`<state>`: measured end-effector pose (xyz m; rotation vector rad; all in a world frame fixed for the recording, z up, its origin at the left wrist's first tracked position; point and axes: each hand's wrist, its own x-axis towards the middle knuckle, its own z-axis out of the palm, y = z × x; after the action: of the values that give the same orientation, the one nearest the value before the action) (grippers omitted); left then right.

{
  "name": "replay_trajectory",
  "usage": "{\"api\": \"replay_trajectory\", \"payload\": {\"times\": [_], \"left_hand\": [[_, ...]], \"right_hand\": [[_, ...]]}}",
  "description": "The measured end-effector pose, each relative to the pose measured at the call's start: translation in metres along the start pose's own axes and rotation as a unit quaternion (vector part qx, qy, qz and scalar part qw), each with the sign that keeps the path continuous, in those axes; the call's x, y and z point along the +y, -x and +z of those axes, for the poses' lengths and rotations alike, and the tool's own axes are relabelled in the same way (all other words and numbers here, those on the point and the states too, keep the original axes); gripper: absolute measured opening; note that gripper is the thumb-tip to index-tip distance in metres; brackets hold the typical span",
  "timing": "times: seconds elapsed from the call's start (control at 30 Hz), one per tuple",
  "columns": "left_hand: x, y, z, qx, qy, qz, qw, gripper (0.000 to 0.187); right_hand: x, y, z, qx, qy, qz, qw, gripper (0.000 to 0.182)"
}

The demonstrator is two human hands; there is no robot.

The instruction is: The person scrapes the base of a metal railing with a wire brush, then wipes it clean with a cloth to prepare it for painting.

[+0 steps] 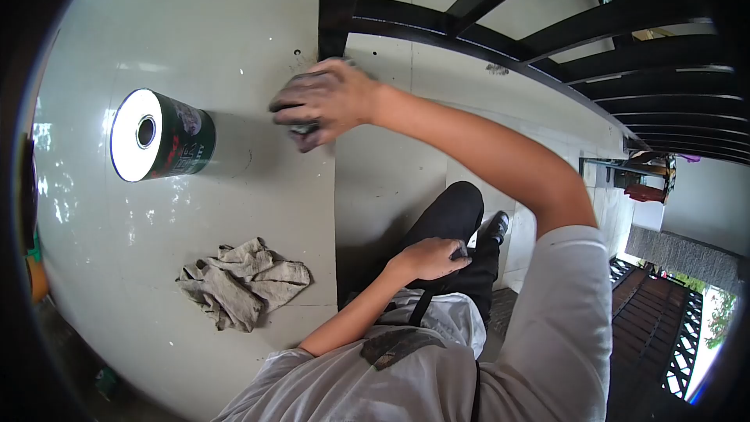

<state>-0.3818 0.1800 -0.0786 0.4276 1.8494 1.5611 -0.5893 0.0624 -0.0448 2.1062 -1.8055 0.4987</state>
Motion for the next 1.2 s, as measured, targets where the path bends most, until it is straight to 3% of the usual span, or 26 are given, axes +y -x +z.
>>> {"api": "replay_trajectory", "payload": {"times": [0.1, 0.23, 0.27, 0.43, 0.5, 0.57, 0.63, 0.77, 0.87, 0.97, 1.03, 1.2], "left_hand": [[0.003, 0.0, 0.007, -0.012, -0.014, 0.009, 1.0, 0.049], [0.003, 0.0, -0.001, -0.02, -0.012, -0.009, 1.0, 0.051], [0.003, 0.001, -0.001, -0.017, -0.007, -0.008, 1.0, 0.051], [-0.011, -0.008, 0.011, 0.003, -0.005, 0.034, 0.999, 0.049], [-0.007, -0.013, 0.004, -0.058, 0.017, 0.014, 0.998, 0.049], [-0.008, -0.01, 0.007, -0.021, -0.002, 0.032, 0.999, 0.047], [-0.005, -0.003, 0.005, -0.015, -0.05, 0.001, 0.999, 0.046], [-0.007, -0.002, 0.003, 0.011, -0.015, 0.008, 1.0, 0.048], [-0.004, 0.002, 0.003, 0.007, -0.01, 0.01, 1.0, 0.049], [0.006, 0.0, -0.009, -0.025, 0.016, 0.009, 1.0, 0.052], [0.0, -0.003, -0.002, -0.041, 0.015, 0.015, 0.999, 0.052], [-0.006, -0.002, 0.001, -0.021, 0.002, -0.003, 1.0, 0.051]], "right_hand": [[-0.005, -0.041, 0.023, 0.046, 0.071, 0.006, 0.996, 0.041], [-0.01, -0.042, 0.01, -0.032, 0.021, 0.047, 0.998, 0.04], [-0.009, -0.029, 0.007, 0.007, -0.007, 0.016, 1.0, 0.039], [-0.007, -0.002, 0.003, 0.028, -0.025, 0.009, 0.999, 0.034], [-0.004, -0.025, 0.006, 0.054, -0.023, 0.017, 0.998, 0.032], [-0.009, -0.054, 0.006, -0.008, -0.01, 0.035, 0.999, 0.033], [-0.008, -0.052, 0.01, -0.006, -0.005, 0.049, 0.999, 0.034], [-0.004, -0.011, -0.009, 0.034, -0.001, -0.021, 0.999, 0.033], [0.003, 0.007, -0.005, -0.043, -0.035, 0.008, 0.998, 0.038], [-0.001, -0.015, 0.009, 0.003, 0.009, -0.006, 1.0, 0.036], [-0.011, -0.043, 0.028, 0.05, 0.014, 0.034, 0.998, 0.031], [-0.012, -0.049, 0.022, 0.029, 0.022, 0.083, 0.996, 0.033]]}}
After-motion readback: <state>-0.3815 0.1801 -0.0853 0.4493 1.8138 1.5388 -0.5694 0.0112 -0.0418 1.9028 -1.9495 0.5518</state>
